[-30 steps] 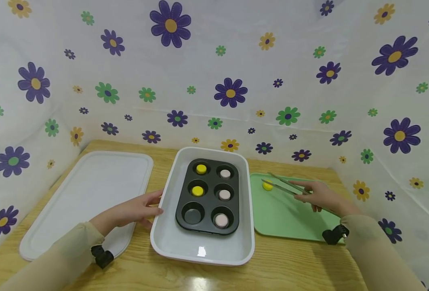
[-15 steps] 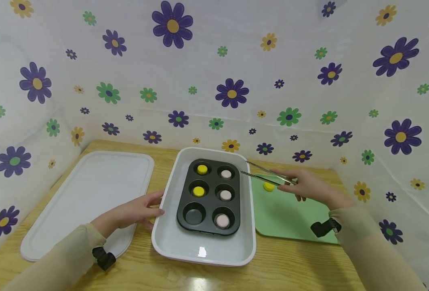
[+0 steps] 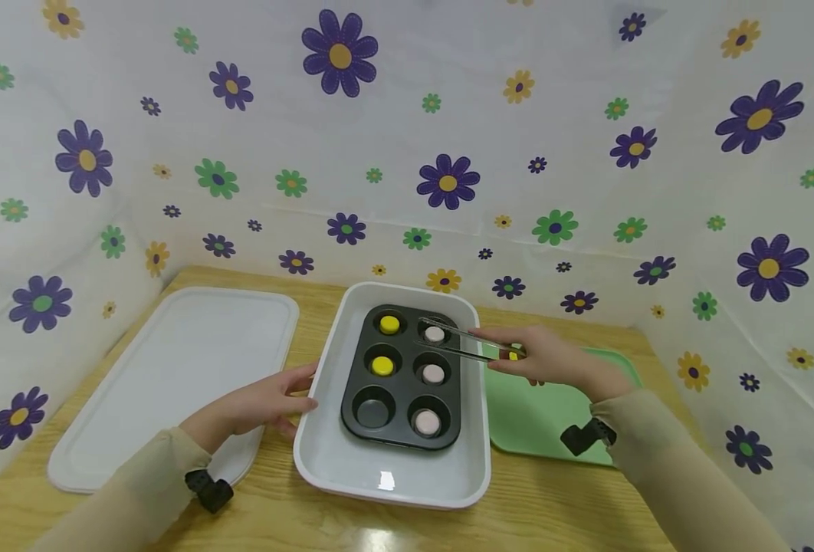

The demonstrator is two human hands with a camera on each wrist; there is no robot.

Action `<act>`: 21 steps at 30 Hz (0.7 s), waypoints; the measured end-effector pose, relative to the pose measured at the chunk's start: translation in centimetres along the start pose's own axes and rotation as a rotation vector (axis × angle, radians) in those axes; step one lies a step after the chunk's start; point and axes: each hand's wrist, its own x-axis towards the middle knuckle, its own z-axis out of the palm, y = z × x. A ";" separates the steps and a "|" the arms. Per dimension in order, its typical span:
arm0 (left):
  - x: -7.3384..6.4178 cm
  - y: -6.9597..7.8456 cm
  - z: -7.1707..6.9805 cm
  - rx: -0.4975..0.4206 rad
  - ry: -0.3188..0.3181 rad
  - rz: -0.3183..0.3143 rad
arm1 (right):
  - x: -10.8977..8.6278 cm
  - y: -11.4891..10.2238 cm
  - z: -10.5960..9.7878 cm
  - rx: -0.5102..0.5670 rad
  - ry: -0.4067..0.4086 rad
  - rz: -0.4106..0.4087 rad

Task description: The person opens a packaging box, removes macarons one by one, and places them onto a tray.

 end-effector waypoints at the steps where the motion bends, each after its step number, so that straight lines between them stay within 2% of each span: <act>1: 0.0 0.0 0.0 -0.002 0.003 -0.003 | 0.3 -0.1 0.1 -0.005 -0.008 -0.001; 6: -0.2 0.2 0.2 -0.009 0.006 0.006 | 1.5 -0.6 0.7 -0.025 -0.041 -0.009; 21: -0.2 -0.1 0.2 -0.026 0.018 0.021 | 3.5 -1.4 2.0 -0.060 -0.119 -0.039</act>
